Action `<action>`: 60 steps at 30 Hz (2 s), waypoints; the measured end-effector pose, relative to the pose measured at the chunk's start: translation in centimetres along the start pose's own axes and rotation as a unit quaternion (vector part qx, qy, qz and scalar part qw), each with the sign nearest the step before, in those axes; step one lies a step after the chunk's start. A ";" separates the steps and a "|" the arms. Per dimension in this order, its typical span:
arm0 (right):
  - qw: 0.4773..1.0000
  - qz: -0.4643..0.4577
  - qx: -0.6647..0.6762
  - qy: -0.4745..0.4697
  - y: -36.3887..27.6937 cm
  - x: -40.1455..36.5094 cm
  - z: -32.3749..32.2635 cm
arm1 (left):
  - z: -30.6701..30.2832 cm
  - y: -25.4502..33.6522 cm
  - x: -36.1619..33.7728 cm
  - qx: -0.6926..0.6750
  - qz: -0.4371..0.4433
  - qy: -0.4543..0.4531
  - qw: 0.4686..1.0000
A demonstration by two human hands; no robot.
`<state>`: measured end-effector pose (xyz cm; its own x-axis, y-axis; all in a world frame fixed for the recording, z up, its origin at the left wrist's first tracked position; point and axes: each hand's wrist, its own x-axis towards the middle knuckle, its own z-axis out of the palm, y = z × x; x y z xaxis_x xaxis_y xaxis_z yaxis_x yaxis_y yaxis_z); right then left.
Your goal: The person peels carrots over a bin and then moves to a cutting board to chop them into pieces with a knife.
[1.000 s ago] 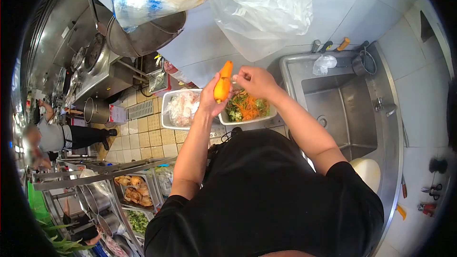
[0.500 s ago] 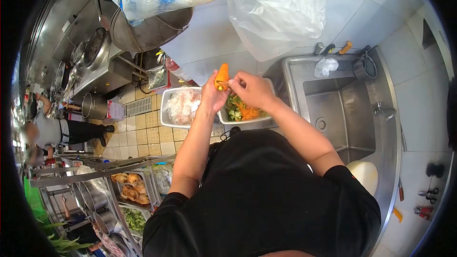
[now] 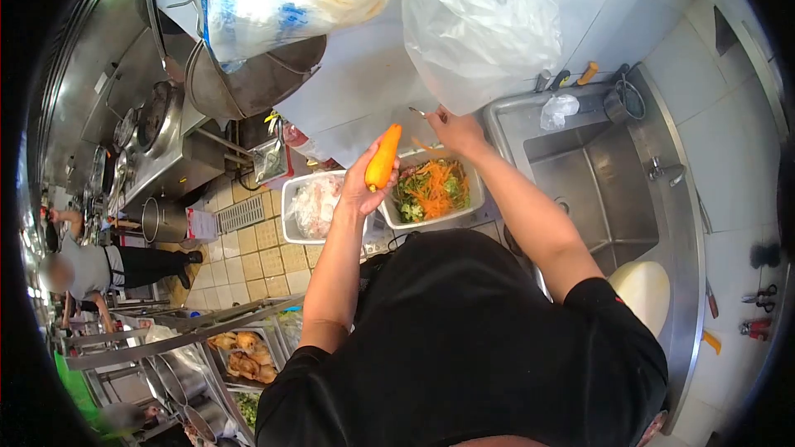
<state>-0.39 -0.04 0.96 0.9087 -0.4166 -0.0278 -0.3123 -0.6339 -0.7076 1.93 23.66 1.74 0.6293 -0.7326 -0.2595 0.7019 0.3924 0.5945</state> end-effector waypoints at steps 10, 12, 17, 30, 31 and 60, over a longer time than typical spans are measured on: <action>0.996 -0.024 0.057 -0.058 -3.5 -2.8 -1.1 | -0.6 1.3 0.4 0.132 -0.020 -0.032 0.991; 1.000 0.013 0.016 0.018 -3.4 -2.8 -1.7 | -0.9 2.2 0.4 0.134 -0.019 -0.061 0.989; 0.996 -0.038 0.083 0.006 -6.1 -4.9 -2.0 | -2.1 3.3 1.1 0.184 -0.039 -0.092 0.978; 0.983 0.007 0.157 0.092 -2.6 -7.6 -1.2 | -0.5 3.1 3.4 0.444 0.036 -0.117 0.887; 0.989 0.048 0.124 0.060 -1.3 -7.1 -1.5 | -0.1 2.9 3.5 0.477 0.050 -0.122 0.869; 0.646 0.354 0.349 0.579 25.6 -49.5 -21.0 | 22.8 -23.7 4.2 0.643 0.063 -0.319 0.693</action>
<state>-59.16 -9.34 -0.95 -0.3369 -0.9056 -0.2578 0.0330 0.2623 -0.9644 -19.73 -1.39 3.92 0.0945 -0.9955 0.0012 -0.4811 -0.0446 0.8755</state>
